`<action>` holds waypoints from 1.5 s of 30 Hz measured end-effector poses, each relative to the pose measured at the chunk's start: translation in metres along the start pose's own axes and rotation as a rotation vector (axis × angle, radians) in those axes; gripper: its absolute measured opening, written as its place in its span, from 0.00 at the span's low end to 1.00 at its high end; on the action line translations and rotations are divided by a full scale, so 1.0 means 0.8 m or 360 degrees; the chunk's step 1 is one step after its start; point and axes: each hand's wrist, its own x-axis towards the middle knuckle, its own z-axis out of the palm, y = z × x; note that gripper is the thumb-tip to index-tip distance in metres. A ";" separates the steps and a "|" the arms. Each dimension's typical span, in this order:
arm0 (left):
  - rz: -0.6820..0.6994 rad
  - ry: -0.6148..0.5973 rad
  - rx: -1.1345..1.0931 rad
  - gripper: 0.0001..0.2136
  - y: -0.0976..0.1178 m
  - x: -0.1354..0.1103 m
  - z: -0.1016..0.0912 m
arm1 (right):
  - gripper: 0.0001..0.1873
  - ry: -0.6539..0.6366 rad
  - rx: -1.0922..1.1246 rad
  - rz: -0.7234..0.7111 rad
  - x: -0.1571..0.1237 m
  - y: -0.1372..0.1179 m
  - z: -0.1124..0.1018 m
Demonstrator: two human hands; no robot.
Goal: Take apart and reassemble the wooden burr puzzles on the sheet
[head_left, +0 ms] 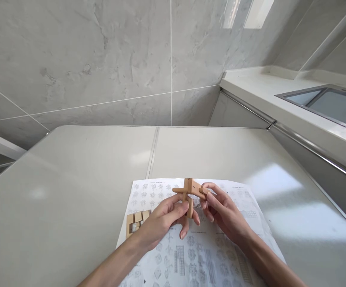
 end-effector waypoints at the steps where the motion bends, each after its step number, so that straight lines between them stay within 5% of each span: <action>1: 0.0000 -0.0017 -0.0008 0.14 0.000 0.000 0.000 | 0.16 -0.0037 0.0010 0.0011 0.000 0.000 0.000; 14: -0.0094 -0.0253 0.0201 0.18 0.008 -0.005 0.001 | 0.12 -0.0277 -0.0152 0.0079 -0.002 0.004 0.001; 22: -0.0225 -0.0326 -0.0089 0.18 0.002 -0.007 -0.007 | 0.10 -0.0295 -0.0175 0.0082 -0.003 0.002 0.002; 29: -0.0145 -0.0473 -0.0040 0.19 0.000 -0.005 -0.012 | 0.18 -0.0314 -0.0154 0.0187 -0.004 0.001 -0.001; 34: -0.0082 -0.0402 0.0022 0.23 -0.004 0.000 -0.011 | 0.23 -0.0356 -0.0165 0.0188 -0.004 -0.006 0.003; 39: -0.0082 -0.0120 0.0074 0.27 -0.003 0.000 -0.009 | 0.24 -0.0333 -0.0115 0.0180 -0.003 -0.003 0.003; 45: 0.0000 0.0109 0.0069 0.25 0.002 0.000 -0.010 | 0.15 0.0066 0.0261 0.0086 0.004 -0.003 -0.006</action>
